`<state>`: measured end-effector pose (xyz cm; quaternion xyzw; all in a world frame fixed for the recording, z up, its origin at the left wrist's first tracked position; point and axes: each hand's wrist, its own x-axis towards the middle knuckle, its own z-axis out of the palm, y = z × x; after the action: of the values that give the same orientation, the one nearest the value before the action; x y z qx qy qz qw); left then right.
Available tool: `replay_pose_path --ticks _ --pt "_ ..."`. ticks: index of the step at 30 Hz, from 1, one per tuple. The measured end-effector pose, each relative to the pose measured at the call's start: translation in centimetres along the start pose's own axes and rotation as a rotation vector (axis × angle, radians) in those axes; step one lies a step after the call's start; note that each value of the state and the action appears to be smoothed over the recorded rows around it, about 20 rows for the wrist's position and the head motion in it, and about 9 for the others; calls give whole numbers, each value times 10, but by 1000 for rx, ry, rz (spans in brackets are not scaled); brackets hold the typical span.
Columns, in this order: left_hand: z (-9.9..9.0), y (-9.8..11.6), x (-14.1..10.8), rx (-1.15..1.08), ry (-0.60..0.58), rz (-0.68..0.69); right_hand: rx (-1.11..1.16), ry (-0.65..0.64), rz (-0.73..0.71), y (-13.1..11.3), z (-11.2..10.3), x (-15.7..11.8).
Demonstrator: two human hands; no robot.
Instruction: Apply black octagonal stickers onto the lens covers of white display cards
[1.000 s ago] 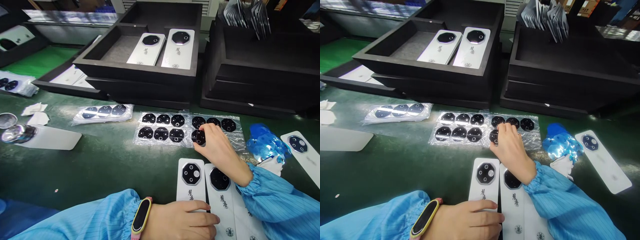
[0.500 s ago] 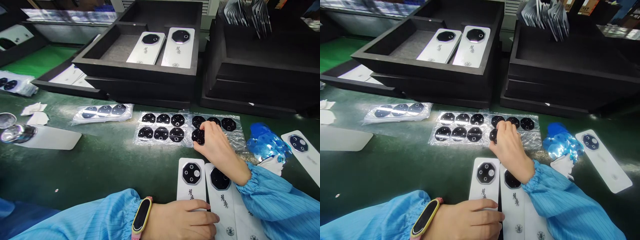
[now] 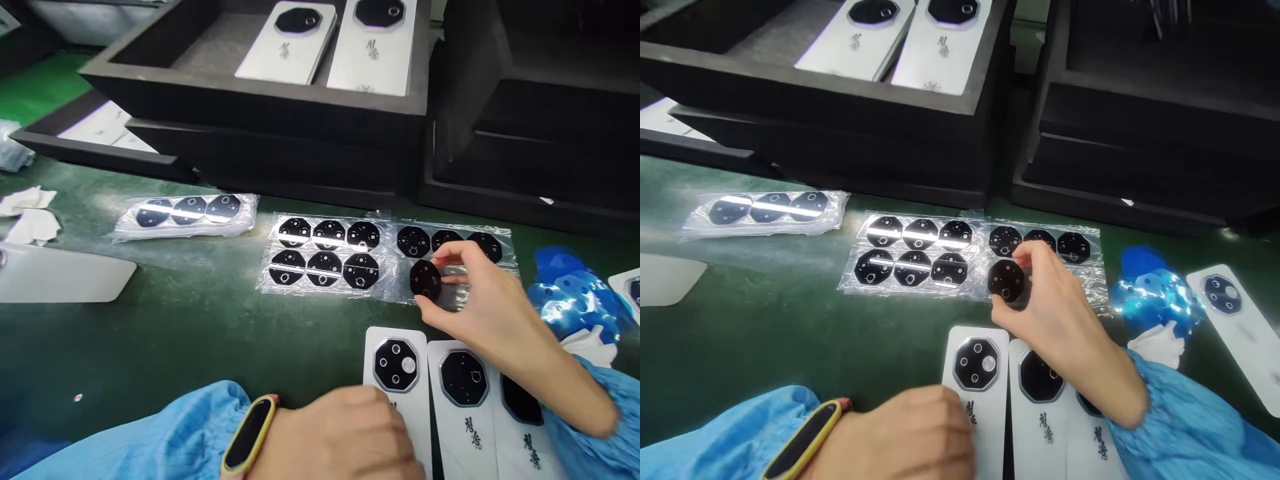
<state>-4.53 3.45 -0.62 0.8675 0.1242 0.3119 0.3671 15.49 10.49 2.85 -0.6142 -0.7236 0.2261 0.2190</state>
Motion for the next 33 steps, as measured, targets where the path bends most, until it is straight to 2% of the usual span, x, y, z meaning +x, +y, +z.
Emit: replay_pose_path --ticks 2,4,6,8,10,15,19,21,25,28,31,33 --pt "-17 -3 4 -68 60 -239 55 -36 -21 -2 -5 -3" --pt "-32 -6 8 -172 195 -520 71 -77 -77 -5 -5 -7" --pt "-41 -11 10 -366 298 -742 60 -136 -165 -8 0 -11" --pt "-43 -15 10 -593 347 -885 40 -179 -297 -11 6 -13" --pt "-42 -19 8 -787 363 -964 12 -198 -431 -13 13 -14" --pt "-37 -25 2 -1060 427 -1001 -77 -231 -572 -12 21 -15" --pt "-37 -28 1 -1090 453 -1007 -139 -234 -634 -7 19 -20" --pt "-38 -28 3 -1087 456 -1029 -122 -229 -614 -5 17 -23" --pt "-41 -27 7 -1063 453 -1079 -37 -211 -365 -9 13 -19" --pt "-40 -26 9 -1065 438 -1055 77 -232 -169 -10 9 -11" --pt "-38 -26 8 -1073 410 -1039 197 -312 -44 -8 4 -8" --pt "-36 -25 6 -1055 384 -1029 254 -320 13 -5 3 -10"
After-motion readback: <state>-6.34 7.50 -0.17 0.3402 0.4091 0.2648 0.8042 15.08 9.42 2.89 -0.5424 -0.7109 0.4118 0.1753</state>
